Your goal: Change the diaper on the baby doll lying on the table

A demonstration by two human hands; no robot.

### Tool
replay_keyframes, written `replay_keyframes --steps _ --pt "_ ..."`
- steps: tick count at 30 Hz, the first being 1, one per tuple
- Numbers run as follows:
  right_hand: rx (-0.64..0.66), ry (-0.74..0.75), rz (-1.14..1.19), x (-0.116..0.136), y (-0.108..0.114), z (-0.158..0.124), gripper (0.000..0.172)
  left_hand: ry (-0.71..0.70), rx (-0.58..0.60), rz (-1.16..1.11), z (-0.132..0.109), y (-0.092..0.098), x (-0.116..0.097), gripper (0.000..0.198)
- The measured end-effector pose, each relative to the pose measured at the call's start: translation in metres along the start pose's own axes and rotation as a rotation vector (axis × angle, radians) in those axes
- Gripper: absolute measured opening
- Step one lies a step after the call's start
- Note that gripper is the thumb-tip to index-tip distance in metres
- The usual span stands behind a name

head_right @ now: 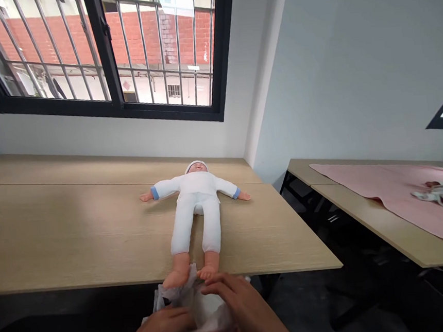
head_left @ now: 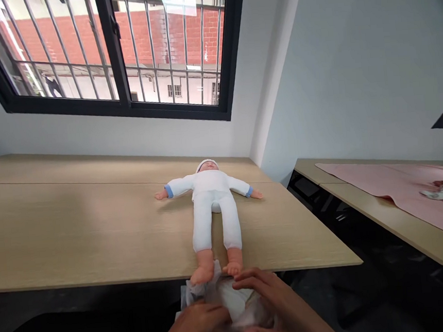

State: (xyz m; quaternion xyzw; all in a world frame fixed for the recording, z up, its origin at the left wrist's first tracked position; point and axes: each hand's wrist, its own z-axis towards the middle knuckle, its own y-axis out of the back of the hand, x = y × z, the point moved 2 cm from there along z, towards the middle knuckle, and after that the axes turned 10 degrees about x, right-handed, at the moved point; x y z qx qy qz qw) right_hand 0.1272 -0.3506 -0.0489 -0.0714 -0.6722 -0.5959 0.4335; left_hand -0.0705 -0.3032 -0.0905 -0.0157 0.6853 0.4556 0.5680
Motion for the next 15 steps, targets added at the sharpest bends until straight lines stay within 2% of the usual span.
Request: replay_keyframes --steps 2,6,11,15 --pt "-0.005 0.000 -0.020 0.004 0.001 0.000 0.056 -0.010 0.053 -0.016 0.000 0.007 -0.015 0.012" --pt "0.018 0.003 0.012 0.002 -0.008 0.004 0.025 0.066 -0.056 -0.095 -0.003 0.013 -0.027 0.022" --pt "-0.084 -0.047 -0.044 -0.012 -0.016 0.008 0.027 0.024 -0.260 -0.365 -0.001 0.023 -0.018 0.029" --pt "-0.042 -0.066 -0.036 -0.022 -0.015 0.012 0.022 0.072 -0.450 -0.403 0.000 0.041 0.000 0.033"
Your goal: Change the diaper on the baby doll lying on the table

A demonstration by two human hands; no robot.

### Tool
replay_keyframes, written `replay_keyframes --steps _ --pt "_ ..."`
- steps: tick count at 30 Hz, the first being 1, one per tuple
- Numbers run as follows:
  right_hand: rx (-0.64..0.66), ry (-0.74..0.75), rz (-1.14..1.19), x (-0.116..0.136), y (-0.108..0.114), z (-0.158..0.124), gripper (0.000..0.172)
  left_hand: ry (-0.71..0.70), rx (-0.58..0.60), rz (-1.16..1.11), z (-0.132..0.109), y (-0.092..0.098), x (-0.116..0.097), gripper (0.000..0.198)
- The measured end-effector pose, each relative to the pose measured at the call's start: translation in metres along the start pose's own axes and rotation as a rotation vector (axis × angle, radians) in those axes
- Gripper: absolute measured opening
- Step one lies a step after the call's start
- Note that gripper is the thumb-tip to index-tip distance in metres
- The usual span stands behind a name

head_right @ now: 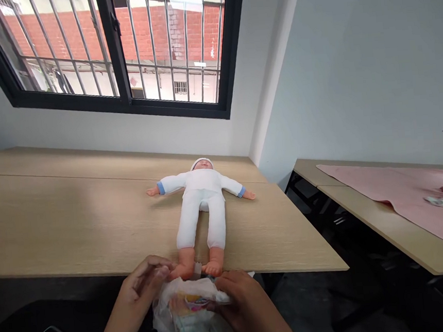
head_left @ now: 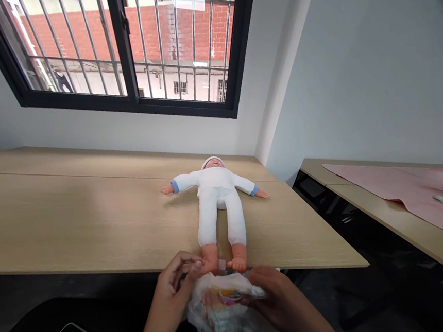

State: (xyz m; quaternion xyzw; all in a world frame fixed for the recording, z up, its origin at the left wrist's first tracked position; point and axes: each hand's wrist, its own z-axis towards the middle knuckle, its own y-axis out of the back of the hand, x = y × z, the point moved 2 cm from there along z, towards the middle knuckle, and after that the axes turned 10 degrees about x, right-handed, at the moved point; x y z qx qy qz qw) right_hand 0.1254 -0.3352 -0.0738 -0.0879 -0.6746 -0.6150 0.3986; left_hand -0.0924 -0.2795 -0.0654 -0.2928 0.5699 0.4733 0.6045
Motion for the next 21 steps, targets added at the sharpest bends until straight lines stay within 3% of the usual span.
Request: replay_keyframes --steps 3,6,12,21 --pt "0.065 0.005 0.017 -0.005 0.000 0.002 0.014 0.037 0.014 0.072 0.004 0.007 0.013 0.033" --pt "0.112 0.014 0.039 -0.010 -0.001 0.002 0.009 0.040 0.064 0.198 0.003 0.000 0.027 0.037" --pt "0.142 -0.041 0.019 -0.015 -0.001 -0.002 0.011 0.063 -0.139 0.632 0.003 -0.020 0.042 0.031" --pt "0.212 -0.043 0.002 -0.008 -0.005 0.001 0.012 0.016 -0.243 0.555 0.002 -0.022 0.042 0.023"
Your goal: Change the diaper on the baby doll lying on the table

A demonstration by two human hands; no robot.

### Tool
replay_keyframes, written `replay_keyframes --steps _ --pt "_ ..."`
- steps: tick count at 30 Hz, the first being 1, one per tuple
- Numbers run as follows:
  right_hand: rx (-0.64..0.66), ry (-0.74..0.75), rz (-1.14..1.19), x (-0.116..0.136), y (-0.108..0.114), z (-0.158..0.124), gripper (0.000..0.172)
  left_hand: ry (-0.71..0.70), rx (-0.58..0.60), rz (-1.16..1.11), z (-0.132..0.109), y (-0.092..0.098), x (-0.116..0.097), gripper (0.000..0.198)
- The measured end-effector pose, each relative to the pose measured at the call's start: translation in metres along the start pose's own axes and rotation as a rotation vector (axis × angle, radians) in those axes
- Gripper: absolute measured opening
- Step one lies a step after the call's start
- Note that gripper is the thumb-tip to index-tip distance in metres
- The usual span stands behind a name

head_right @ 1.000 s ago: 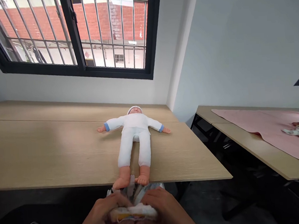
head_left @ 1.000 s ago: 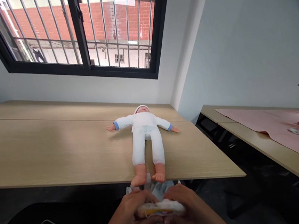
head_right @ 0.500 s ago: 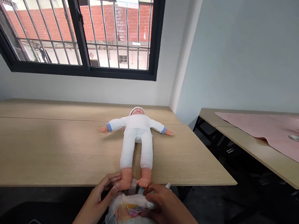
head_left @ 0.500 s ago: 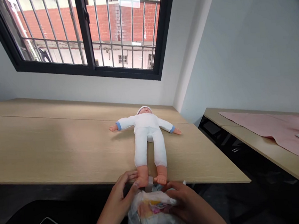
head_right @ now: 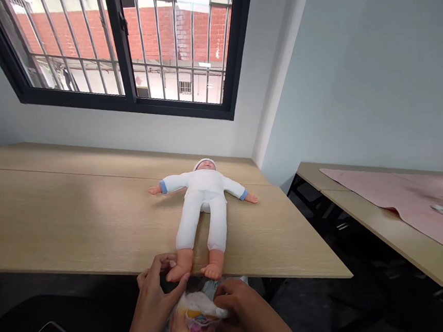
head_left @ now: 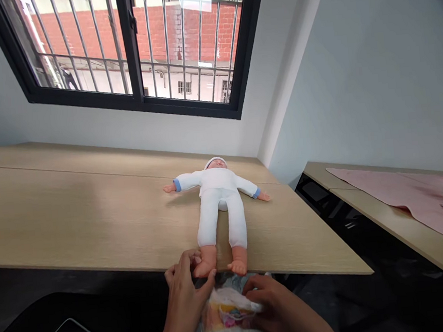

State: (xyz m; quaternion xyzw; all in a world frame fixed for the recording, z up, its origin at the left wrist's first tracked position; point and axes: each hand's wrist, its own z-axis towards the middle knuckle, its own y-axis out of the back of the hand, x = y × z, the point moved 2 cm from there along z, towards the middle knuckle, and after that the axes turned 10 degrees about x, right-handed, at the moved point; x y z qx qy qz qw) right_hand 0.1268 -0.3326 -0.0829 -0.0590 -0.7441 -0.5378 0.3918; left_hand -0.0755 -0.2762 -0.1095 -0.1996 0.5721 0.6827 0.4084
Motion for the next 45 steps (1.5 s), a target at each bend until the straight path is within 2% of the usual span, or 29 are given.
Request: replay_keyframes --steps 7,11,17,22,24,27,31,33,38,41,45 --pt "0.008 0.017 0.006 0.006 -0.001 0.001 0.010 -0.043 -0.068 -0.180 0.002 -0.002 0.000 0.027" --pt "0.029 0.012 -0.004 0.008 -0.001 0.001 0.010 -0.078 -0.123 -0.152 0.001 -0.002 -0.001 0.028" --pt "0.033 0.014 -0.025 0.009 -0.003 0.002 0.010 -0.223 -0.127 0.111 -0.007 -0.007 -0.003 0.043" --pt "0.026 0.020 -0.011 0.003 -0.005 0.002 0.013 -0.530 -0.111 0.402 -0.007 -0.013 -0.001 0.049" --pt "0.027 0.018 -0.001 0.002 -0.005 0.001 0.013 -0.596 -0.118 0.436 -0.005 -0.013 0.001 0.046" --pt "0.027 0.030 0.025 0.002 -0.005 0.000 0.012 -0.553 -0.152 0.353 -0.002 -0.011 0.003 0.036" --pt "0.029 0.034 0.028 0.004 -0.004 -0.001 0.012 -0.330 -0.182 0.184 0.000 -0.010 0.005 0.036" --pt "0.029 0.022 0.022 0.005 -0.003 -0.001 0.013 -0.275 -0.181 0.122 0.000 -0.008 0.006 0.031" --pt "0.032 0.046 0.042 0.007 0.000 0.000 0.013 -0.326 -0.177 0.058 0.001 -0.004 0.003 0.017" --pt "0.041 0.072 0.054 0.007 0.000 0.000 0.016 -0.352 -0.143 0.072 0.002 -0.001 0.001 0.015" --pt "0.059 0.063 0.039 0.007 0.000 0.001 0.020 -0.426 -0.099 0.088 0.003 0.001 -0.003 0.003"
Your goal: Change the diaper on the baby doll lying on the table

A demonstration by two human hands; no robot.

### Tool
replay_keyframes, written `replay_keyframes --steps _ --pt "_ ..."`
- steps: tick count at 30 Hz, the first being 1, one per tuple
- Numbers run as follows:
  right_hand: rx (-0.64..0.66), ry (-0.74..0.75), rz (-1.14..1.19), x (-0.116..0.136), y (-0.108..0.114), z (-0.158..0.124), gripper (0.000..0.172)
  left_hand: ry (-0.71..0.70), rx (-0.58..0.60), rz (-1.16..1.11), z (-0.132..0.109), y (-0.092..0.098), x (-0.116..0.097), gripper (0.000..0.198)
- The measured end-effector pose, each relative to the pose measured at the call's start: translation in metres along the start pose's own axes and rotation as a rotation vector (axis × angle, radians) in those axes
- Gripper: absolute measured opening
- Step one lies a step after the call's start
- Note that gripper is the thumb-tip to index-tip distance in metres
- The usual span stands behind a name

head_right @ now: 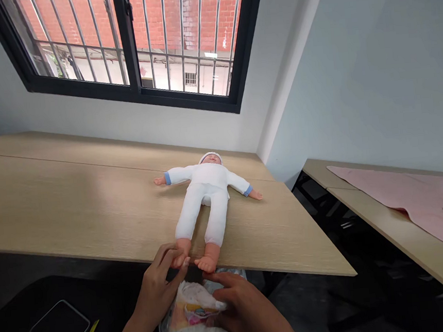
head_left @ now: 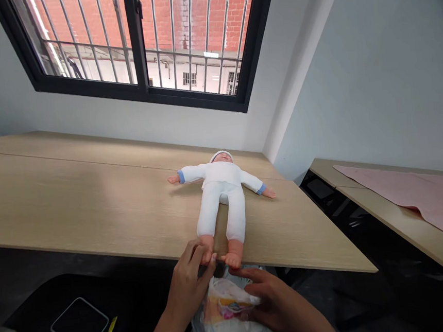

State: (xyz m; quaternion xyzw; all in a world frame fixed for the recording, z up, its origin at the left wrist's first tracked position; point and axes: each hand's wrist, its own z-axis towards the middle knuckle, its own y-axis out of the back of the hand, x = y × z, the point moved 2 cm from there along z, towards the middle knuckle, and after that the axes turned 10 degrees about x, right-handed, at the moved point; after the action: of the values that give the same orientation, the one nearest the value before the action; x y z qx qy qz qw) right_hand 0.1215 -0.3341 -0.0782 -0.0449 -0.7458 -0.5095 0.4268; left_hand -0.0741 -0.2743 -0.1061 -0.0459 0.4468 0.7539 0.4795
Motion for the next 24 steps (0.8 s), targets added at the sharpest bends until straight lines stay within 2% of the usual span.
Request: replay_keyframes --steps 8,12,15,20,24 --pt "0.041 -0.027 -0.023 0.008 0.003 -0.001 0.025 -0.021 0.042 0.206 -0.003 -0.003 -0.002 0.009" --pt "0.054 -0.048 -0.044 0.007 0.002 -0.002 0.027 -0.080 -0.026 0.432 -0.002 -0.002 -0.001 0.027" --pt "0.059 -0.040 -0.044 0.005 0.001 -0.001 0.030 -0.091 -0.010 0.533 0.000 -0.002 0.000 0.038" --pt "0.072 -0.018 -0.043 0.005 -0.001 0.001 0.027 -0.083 0.045 0.526 -0.001 -0.003 0.003 0.042" --pt "0.018 0.000 -0.057 0.005 0.001 -0.002 0.025 0.032 0.112 0.401 -0.001 -0.002 0.009 0.057"
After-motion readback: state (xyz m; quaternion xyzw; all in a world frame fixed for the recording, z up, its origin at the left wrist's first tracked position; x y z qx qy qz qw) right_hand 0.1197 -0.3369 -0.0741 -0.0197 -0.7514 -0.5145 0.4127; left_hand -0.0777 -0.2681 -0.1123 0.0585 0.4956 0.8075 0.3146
